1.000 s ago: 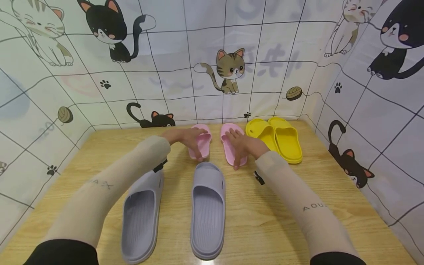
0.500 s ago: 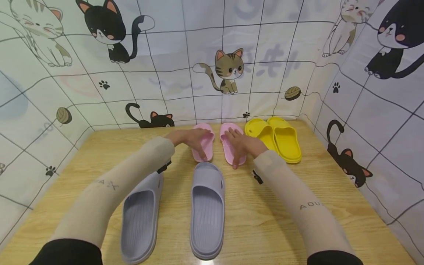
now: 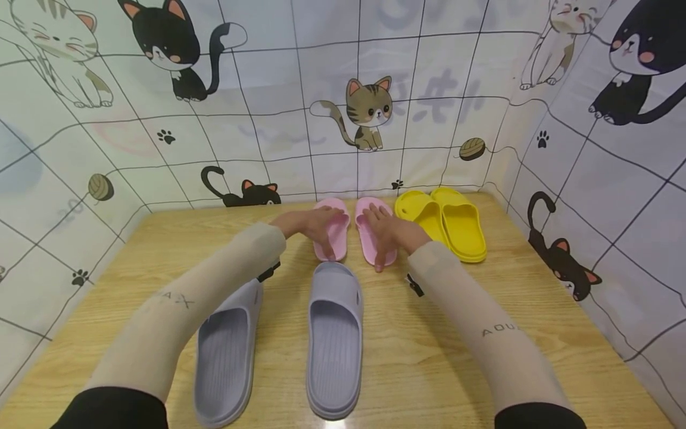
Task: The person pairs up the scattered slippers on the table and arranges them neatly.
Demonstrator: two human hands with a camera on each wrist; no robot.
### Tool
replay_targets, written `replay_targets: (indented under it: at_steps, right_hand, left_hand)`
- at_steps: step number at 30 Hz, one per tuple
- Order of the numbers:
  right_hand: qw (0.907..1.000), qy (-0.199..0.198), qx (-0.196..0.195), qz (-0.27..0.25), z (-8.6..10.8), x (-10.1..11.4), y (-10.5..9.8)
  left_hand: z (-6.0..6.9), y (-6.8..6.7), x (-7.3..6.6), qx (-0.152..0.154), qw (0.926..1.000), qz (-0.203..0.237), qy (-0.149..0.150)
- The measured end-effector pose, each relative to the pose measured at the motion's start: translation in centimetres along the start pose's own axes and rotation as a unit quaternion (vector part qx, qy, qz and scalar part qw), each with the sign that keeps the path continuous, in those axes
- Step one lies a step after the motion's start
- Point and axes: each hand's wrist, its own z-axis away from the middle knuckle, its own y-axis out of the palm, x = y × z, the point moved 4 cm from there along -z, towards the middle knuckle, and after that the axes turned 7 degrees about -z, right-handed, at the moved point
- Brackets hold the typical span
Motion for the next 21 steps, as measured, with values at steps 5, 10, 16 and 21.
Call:
replay_targets:
  at_steps: [5, 10, 16, 21]
  right_hand:
    - [0.9999, 0.015, 0.003, 0.004, 0.13, 0.28, 0.00]
    - [0.9999, 0.010, 0.001, 0.011, 0.18, 0.31, -0.03]
    - [0.9997, 0.020, 0.010, 0.009, 0.38, 0.18, -0.05]
    - [0.9990, 0.044, 0.007, 0.007, 0.95, 0.25, -0.21]
  left_hand:
    - [-0.26, 0.14, -0.24, -0.006, 1.0000, 0.005, 0.003]
    - [-0.63, 0.18, -0.62, -0.014, 0.9998, 0.004, 0.016]
    - [-0.84, 0.19, -0.84, -0.017, 0.9997, 0.003, 0.017]
    - [-0.78, 0.26, -0.81, -0.009, 0.9998, 0.015, 0.013]
